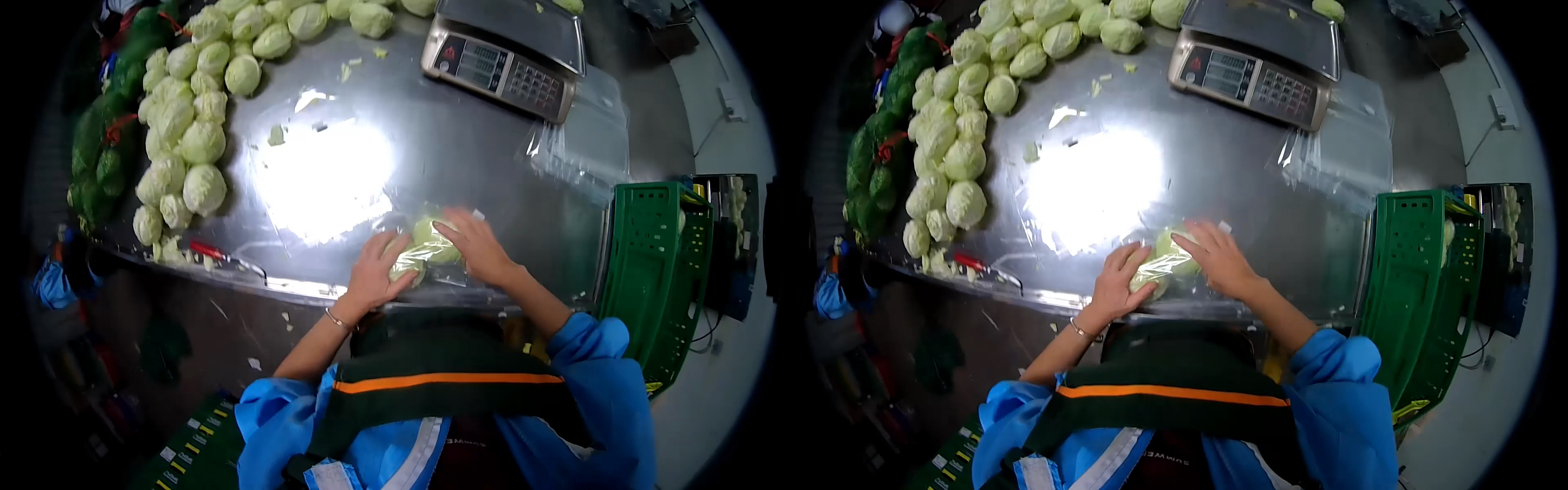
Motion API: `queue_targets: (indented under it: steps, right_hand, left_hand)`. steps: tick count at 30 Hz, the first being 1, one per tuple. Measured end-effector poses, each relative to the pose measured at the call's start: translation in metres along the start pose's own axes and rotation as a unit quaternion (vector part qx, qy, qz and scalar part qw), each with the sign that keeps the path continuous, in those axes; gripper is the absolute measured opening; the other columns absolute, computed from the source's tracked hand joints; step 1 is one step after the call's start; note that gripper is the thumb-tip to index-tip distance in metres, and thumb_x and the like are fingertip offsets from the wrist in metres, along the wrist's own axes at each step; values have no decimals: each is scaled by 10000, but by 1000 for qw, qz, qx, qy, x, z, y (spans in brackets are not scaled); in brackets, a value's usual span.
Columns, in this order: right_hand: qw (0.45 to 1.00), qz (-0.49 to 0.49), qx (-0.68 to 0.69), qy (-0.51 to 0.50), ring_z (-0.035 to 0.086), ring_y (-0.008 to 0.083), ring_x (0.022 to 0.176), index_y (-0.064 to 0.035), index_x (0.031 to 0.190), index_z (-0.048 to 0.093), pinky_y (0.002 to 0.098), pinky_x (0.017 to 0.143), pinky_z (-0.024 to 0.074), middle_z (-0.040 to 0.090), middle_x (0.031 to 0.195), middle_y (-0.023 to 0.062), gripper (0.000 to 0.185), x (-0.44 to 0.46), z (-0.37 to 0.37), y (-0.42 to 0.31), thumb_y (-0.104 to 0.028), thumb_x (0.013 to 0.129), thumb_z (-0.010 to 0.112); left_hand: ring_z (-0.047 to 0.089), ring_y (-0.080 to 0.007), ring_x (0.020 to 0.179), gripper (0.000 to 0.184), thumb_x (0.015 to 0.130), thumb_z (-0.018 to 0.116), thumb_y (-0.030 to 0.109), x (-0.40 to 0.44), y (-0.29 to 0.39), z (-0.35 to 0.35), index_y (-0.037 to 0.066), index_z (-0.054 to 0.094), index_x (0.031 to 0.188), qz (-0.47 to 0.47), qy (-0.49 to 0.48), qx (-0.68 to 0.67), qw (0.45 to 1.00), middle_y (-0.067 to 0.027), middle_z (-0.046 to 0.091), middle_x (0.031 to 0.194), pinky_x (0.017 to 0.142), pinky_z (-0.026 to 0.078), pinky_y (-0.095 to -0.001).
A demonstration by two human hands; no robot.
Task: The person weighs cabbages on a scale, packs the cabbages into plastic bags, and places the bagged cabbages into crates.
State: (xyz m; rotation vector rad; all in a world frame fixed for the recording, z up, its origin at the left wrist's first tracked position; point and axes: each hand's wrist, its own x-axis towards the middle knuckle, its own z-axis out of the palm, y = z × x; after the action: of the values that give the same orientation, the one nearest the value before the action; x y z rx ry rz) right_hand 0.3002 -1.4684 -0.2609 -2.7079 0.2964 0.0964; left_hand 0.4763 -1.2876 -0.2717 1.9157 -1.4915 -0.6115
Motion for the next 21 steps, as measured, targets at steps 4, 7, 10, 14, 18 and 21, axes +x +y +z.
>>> queue_targets:
  steps: [4,7,10,14,18,21]
  right_hand:
    - [907,111,401,-67,337,320,1266,-64,1364,343,437,1029,289,377,1367,147,608,40,-2,42,-148,797,545]
    - [698,147,692,-115,278,292,1313,-99,1397,304,443,1044,281,321,1418,114,611,48,-14,79,-343,865,479]
    - [527,152,834,-56,279,286,1318,-89,1419,245,453,1057,259,269,1443,135,780,8,-53,78,-605,854,396]
    - [633,139,742,170,305,265,1296,-76,1423,197,418,1056,287,267,1429,144,886,-26,-96,69,-621,801,517]
    - [560,181,729,350,371,230,1247,-117,1413,236,373,1026,331,360,1373,106,650,-114,-174,93,-460,908,459]
    - [580,153,673,433,381,251,1255,-112,1404,246,406,1038,335,347,1391,107,596,-198,-219,124,-455,935,378]
  left_hand:
    - [511,-309,1127,567,876,508,463,46,3,-28,45,478,1258,-273,-98,-241,926,-176,511,1222,945,406,-405]
    - [490,-294,1156,690,906,341,559,99,6,-84,-7,432,1290,-456,-252,-417,745,-183,471,1281,924,446,-376]
    - [448,-319,1190,710,920,268,588,127,15,-109,56,309,1389,-302,-236,-325,865,-159,266,1432,836,502,-351]
    - [413,-310,1226,817,868,331,628,201,143,-120,65,158,1434,-128,-248,-346,896,-176,275,1427,859,481,-383]
    - [428,-299,1216,1070,661,754,497,238,274,-93,28,160,1417,184,-241,-176,936,-174,345,1379,919,453,-383]
    - [489,-271,1155,1042,551,871,308,292,344,-27,-2,270,1344,391,-48,-92,915,-163,460,1264,952,432,-369]
